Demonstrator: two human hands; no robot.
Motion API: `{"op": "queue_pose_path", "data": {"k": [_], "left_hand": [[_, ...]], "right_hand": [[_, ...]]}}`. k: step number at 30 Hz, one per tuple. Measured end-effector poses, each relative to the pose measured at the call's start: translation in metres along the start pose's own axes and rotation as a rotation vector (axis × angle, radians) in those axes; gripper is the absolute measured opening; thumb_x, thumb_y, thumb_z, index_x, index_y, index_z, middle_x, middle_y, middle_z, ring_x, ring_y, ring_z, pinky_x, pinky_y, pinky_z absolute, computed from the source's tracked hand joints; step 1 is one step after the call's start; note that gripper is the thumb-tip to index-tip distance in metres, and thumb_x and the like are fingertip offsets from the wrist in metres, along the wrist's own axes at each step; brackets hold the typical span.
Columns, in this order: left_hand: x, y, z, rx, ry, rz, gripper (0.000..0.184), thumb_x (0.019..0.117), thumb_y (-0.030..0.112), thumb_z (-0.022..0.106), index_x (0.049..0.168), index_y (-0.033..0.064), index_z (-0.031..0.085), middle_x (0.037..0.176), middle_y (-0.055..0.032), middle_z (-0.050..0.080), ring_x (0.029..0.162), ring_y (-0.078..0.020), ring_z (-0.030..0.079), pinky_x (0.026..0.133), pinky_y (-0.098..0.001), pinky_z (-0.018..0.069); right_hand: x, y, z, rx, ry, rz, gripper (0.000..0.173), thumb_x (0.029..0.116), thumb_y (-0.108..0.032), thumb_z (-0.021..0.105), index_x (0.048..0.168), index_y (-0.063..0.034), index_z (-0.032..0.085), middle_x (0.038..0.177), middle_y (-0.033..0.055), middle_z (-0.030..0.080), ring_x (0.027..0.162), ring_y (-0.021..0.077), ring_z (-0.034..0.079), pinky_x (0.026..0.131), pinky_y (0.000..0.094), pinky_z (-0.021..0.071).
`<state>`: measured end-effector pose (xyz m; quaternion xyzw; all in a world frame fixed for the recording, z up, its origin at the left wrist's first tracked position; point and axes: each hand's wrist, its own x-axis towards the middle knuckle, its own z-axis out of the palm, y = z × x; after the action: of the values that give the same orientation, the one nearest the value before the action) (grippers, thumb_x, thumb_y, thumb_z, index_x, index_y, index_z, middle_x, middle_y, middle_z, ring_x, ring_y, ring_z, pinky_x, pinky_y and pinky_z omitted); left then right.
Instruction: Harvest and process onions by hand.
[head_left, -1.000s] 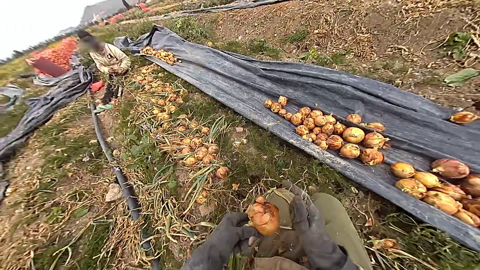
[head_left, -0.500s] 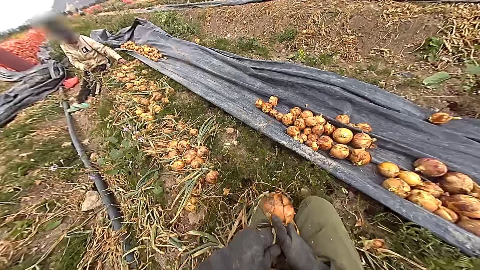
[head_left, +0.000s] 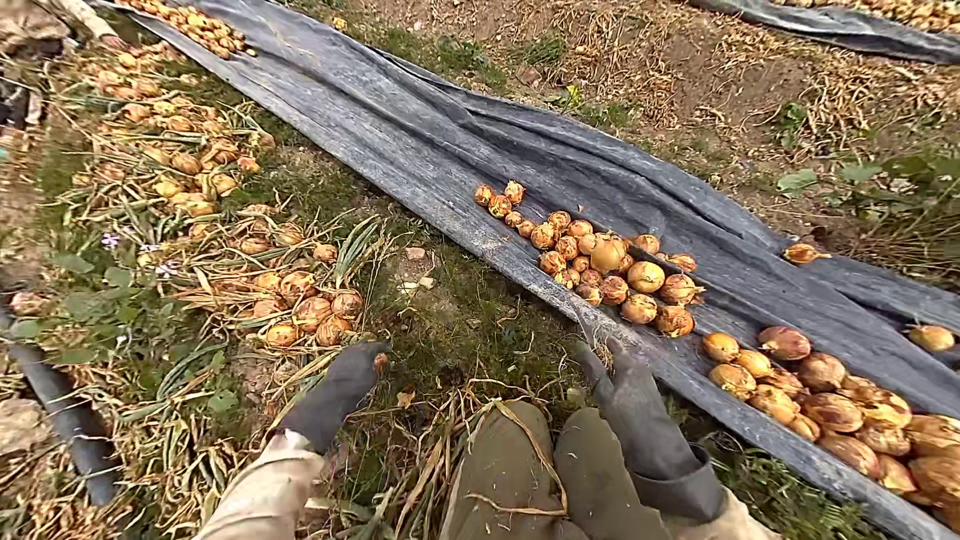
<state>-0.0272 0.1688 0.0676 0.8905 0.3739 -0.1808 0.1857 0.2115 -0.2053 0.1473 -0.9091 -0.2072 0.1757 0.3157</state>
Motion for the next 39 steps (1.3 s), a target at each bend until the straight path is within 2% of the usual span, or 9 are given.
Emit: {"op": "queue_pose_path", "data": {"k": [5, 8, 12, 17, 22, 26, 31, 33, 39], "left_hand": [[0.052, -0.034, 0.041, 0.633, -0.107, 0.134, 0.070, 0.0843, 0.005, 0.072, 0.150, 0.0206, 0.053, 0.144, -0.0199, 0.057, 0.132, -0.0486, 0.052, 0.101, -0.0656, 0.0492], [0.052, -0.026, 0.044, 0.687, -0.101, 0.168, 0.073, 0.0729, 0.029, 0.082, 0.139, 0.0090, 0.059, 0.135, -0.0211, 0.061, 0.131, -0.0454, 0.052, 0.117, -0.0677, 0.0275], [-0.011, 0.026, 0.044, 0.066, -0.106, 0.110, 0.094, 0.0674, 0.043, 0.087, 0.147, 0.0128, 0.048, 0.145, -0.0186, 0.052, 0.123, -0.0357, 0.062, 0.100, -0.0562, 0.0543], [-0.131, 0.102, 0.030, -0.943, 0.009, 0.165, 0.091, 0.0679, 0.042, 0.092, 0.144, 0.0186, 0.048, 0.129, -0.0075, 0.063, 0.110, -0.0176, 0.067, 0.091, -0.0400, 0.0609], [-0.206, 0.148, 0.011, -1.059, -0.024, 0.397, 0.091, 0.0647, 0.021, 0.098, 0.143, 0.0157, 0.051, 0.134, -0.0063, 0.064, 0.120, -0.0210, 0.066, 0.098, -0.0399, 0.0622], [-0.226, 0.142, -0.001, -0.732, -0.019, 0.608, 0.085, 0.0739, 0.033, 0.094, 0.149, 0.0305, 0.054, 0.144, 0.0021, 0.059, 0.131, -0.0154, 0.059, 0.109, -0.0389, 0.0554], [-0.245, 0.144, -0.008, -0.717, -0.425, 0.303, 0.065, 0.0876, 0.043, 0.081, 0.143, 0.0196, 0.058, 0.116, -0.0003, 0.073, 0.094, -0.0094, 0.071, 0.083, -0.0315, 0.0615], [-0.252, 0.146, 0.010, -0.920, -0.534, 0.168, 0.046, 0.0927, 0.038, 0.075, 0.129, 0.0129, 0.063, 0.092, -0.0037, 0.071, 0.059, -0.0094, 0.058, 0.051, -0.0255, 0.0482], [-0.262, 0.142, 0.013, -1.062, -0.371, 0.055, 0.020, 0.1036, 0.024, 0.061, 0.109, 0.0050, 0.068, 0.080, -0.0043, 0.072, 0.046, -0.0058, 0.050, 0.043, -0.0203, 0.0404]], "right_hand": [[-0.078, 0.042, 0.050, 0.642, -0.305, 0.359, 0.056, 0.0998, -0.062, 0.050, 0.134, -0.0192, 0.060, 0.070, 0.0052, 0.058, 0.047, 0.0184, 0.053, 0.044, 0.0370, 0.0511], [-0.115, 0.064, 0.065, 0.673, -0.390, 0.350, 0.049, 0.1030, -0.055, 0.049, 0.130, -0.0169, 0.065, 0.072, 0.0058, 0.060, 0.053, 0.0181, 0.056, 0.050, 0.0376, 0.0538], [-0.140, 0.057, 0.048, 0.334, -0.476, 0.120, 0.049, 0.1064, -0.049, 0.044, 0.133, -0.0139, 0.067, 0.105, 0.0128, 0.072, 0.092, 0.0237, 0.070, 0.087, 0.0494, 0.0561], [-0.128, 0.035, 0.051, 0.145, -0.411, -0.088, 0.073, 0.1019, -0.065, 0.039, 0.148, -0.0106, 0.053, 0.127, 0.0167, 0.069, 0.119, 0.0290, 0.066, 0.104, 0.0536, 0.0504], [-0.131, -0.018, 0.045, 0.508, -0.421, -0.140, 0.070, 0.0975, -0.052, 0.057, 0.152, -0.0093, 0.046, 0.127, 0.0139, 0.066, 0.101, 0.0180, 0.068, 0.089, 0.0389, 0.0566], [-0.150, -0.019, 0.057, 0.750, -0.318, -0.207, 0.058, 0.1055, -0.058, 0.040, 0.121, -0.0096, 0.066, 0.090, 0.0028, 0.070, 0.073, 0.0105, 0.067, 0.069, 0.0336, 0.0609], [-0.154, -0.006, 0.050, 0.288, -0.174, -0.586, 0.048, 0.1110, -0.041, 0.035, 0.136, -0.0136, 0.066, 0.119, 0.0069, 0.074, 0.111, 0.0167, 0.071, 0.098, 0.0414, 0.0568], [-0.145, -0.007, 0.045, 0.106, -0.108, -0.662, 0.046, 0.1072, -0.042, 0.043, 0.138, -0.0170, 0.065, 0.110, 0.0091, 0.076, 0.097, 0.0266, 0.074, 0.082, 0.0515, 0.0599], [-0.137, 0.018, 0.057, 0.486, -0.102, -0.213, 0.060, 0.1088, -0.053, 0.028, 0.125, -0.0095, 0.066, 0.075, 0.0060, 0.061, 0.057, 0.0190, 0.058, 0.054, 0.0420, 0.0552]]}}
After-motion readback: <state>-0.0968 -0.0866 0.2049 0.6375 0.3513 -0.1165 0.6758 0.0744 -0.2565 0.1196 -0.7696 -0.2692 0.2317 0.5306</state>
